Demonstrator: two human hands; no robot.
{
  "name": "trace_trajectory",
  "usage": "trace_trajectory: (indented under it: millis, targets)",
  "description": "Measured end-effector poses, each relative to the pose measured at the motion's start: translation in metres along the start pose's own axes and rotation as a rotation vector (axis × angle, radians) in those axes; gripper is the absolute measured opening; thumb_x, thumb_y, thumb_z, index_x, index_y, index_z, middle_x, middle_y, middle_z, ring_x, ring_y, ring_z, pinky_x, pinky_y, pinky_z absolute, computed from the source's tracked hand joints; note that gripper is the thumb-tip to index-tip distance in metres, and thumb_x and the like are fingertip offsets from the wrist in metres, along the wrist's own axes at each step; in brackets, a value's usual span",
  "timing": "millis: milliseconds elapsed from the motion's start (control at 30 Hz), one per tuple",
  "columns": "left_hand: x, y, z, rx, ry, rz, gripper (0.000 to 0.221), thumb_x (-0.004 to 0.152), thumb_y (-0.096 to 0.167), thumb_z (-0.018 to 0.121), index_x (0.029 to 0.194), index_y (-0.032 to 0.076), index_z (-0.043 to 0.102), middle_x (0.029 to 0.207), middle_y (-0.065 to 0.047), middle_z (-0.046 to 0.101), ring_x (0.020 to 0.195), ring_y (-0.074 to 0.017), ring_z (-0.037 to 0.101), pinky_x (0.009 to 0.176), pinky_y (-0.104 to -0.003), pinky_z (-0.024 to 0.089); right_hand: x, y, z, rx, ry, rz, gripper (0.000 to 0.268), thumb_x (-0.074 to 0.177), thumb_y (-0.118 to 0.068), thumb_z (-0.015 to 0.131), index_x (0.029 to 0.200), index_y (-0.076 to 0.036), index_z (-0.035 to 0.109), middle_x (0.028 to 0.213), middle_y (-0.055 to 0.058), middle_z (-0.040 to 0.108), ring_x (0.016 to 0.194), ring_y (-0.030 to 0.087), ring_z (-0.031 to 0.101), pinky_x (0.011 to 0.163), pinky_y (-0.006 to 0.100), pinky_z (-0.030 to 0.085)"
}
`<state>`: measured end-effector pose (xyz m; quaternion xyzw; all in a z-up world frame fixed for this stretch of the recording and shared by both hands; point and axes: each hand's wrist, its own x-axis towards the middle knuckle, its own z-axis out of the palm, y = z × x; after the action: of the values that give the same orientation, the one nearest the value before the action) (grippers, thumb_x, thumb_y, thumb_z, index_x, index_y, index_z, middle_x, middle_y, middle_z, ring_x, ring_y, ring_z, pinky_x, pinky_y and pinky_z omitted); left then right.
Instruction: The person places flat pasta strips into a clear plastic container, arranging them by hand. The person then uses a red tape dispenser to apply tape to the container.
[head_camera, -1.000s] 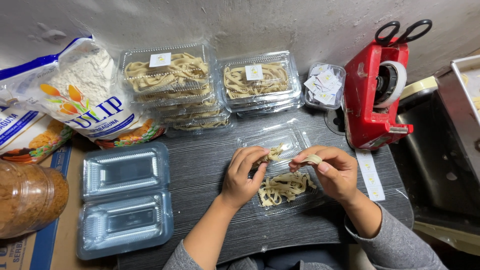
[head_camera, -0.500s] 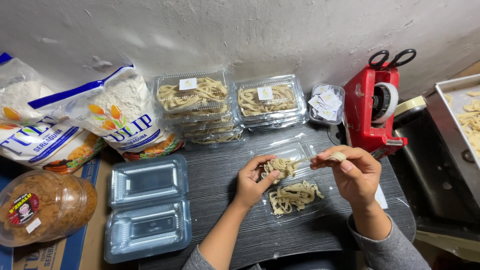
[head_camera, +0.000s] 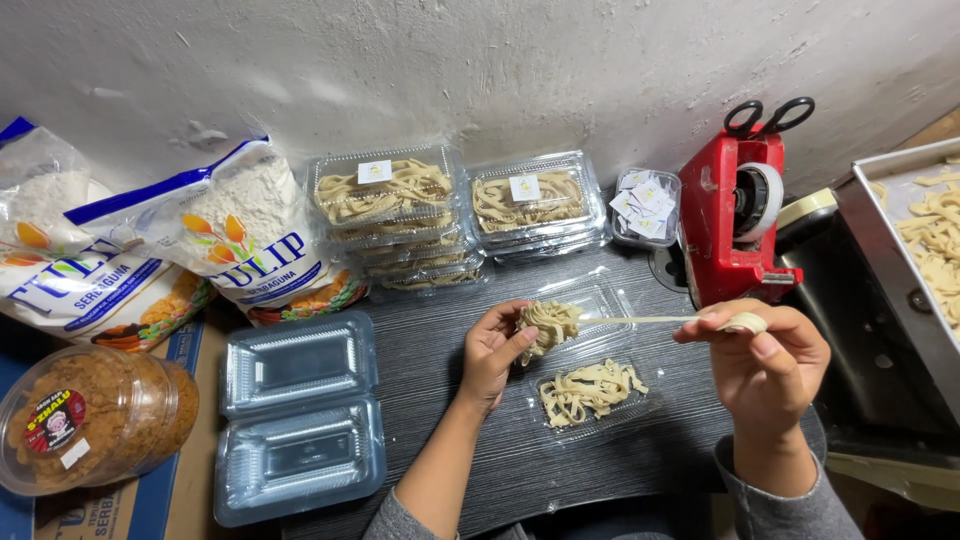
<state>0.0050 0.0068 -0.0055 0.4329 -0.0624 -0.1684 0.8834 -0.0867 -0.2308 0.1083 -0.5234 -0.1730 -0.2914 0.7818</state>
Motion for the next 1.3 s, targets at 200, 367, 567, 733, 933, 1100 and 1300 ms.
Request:
trace_trajectory:
  millis: [200, 367, 567, 733, 933, 1100, 1300]
  targets:
    - [0.002, -0.002, -0.002, 0.003, 0.039, 0.000, 0.040, 0.077, 0.003, 0.076, 0.115, -0.001, 0.064, 0.109, -0.019, 0.068, 0.105, -0.0276, 0.064, 0.082, -0.034, 0.060, -0.008, -0.015, -0.008, 0.066, 0.032, 0.000, 0.016, 0.096, -0.010, 0.055, 0.101, -0.001, 0.067, 0.095, 0.020, 0.070, 0.087, 0.035, 0.072, 0.074, 0.046, 0.068]
    - [0.002, -0.002, -0.004, 0.001, 0.023, 0.002, 0.039, 0.077, 0.003, 0.076, 0.115, 0.001, 0.064, 0.110, -0.021, 0.068, 0.105, -0.0299, 0.064, 0.082, -0.036, 0.060, -0.007, -0.028, 0.008, -0.050, -0.220, 0.104, 0.013, 0.091, -0.009, 0.063, 0.097, 0.002, 0.065, 0.089, 0.021, 0.072, 0.079, 0.032, 0.075, 0.066, 0.038, 0.071]
    - [0.002, -0.003, -0.003, 0.003, -0.007, 0.018, 0.037, 0.078, 0.003, 0.075, 0.113, 0.001, 0.064, 0.108, -0.019, 0.068, 0.103, -0.0288, 0.064, 0.080, -0.035, 0.060, -0.001, -0.026, 0.031, -0.815, -0.770, 0.402, 0.023, 0.084, -0.024, 0.070, 0.103, -0.012, 0.069, 0.083, -0.001, 0.081, 0.067, 0.010, 0.076, 0.061, 0.023, 0.059]
    - [-0.003, 0.004, 0.011, 0.022, 0.032, 0.073, 0.039, 0.079, -0.002, 0.075, 0.116, -0.005, 0.064, 0.101, -0.013, 0.066, 0.093, -0.0151, 0.064, 0.079, -0.028, 0.056, 0.000, 0.003, 0.043, -0.919, -0.576, 0.470, 0.023, 0.079, -0.012, 0.072, 0.101, -0.006, 0.076, 0.080, 0.017, 0.079, 0.067, 0.032, 0.076, 0.061, 0.041, 0.061]
    - [-0.004, 0.002, 0.011, 0.067, -0.004, 0.105, 0.038, 0.078, -0.004, 0.076, 0.114, -0.006, 0.065, 0.100, -0.014, 0.068, 0.091, -0.0148, 0.065, 0.079, -0.027, 0.056, 0.012, 0.052, 0.027, -0.969, -0.533, 0.300, 0.014, 0.084, -0.019, 0.074, 0.093, -0.008, 0.074, 0.101, 0.010, 0.070, 0.094, 0.032, 0.067, 0.084, 0.045, 0.052]
    - [0.001, -0.004, 0.006, 0.089, 0.037, 0.144, 0.039, 0.078, -0.003, 0.076, 0.115, -0.005, 0.065, 0.101, -0.013, 0.069, 0.090, -0.0145, 0.065, 0.079, -0.027, 0.057, 0.007, 0.072, 0.007, -0.605, -0.348, 0.439, 0.013, 0.083, -0.009, 0.072, 0.071, -0.004, 0.073, 0.078, 0.009, 0.073, 0.075, 0.021, 0.065, 0.076, 0.037, 0.052]
    - [0.002, -0.007, 0.008, 0.122, 0.013, 0.167, 0.037, 0.078, -0.005, 0.076, 0.113, -0.007, 0.066, 0.100, -0.014, 0.069, 0.090, -0.0139, 0.064, 0.079, -0.027, 0.056, -0.004, 0.082, -0.004, -0.251, -0.143, 0.464, 0.021, 0.085, -0.004, 0.064, 0.066, 0.003, 0.061, 0.074, 0.018, 0.064, 0.075, 0.022, 0.059, 0.072, 0.034, 0.049]
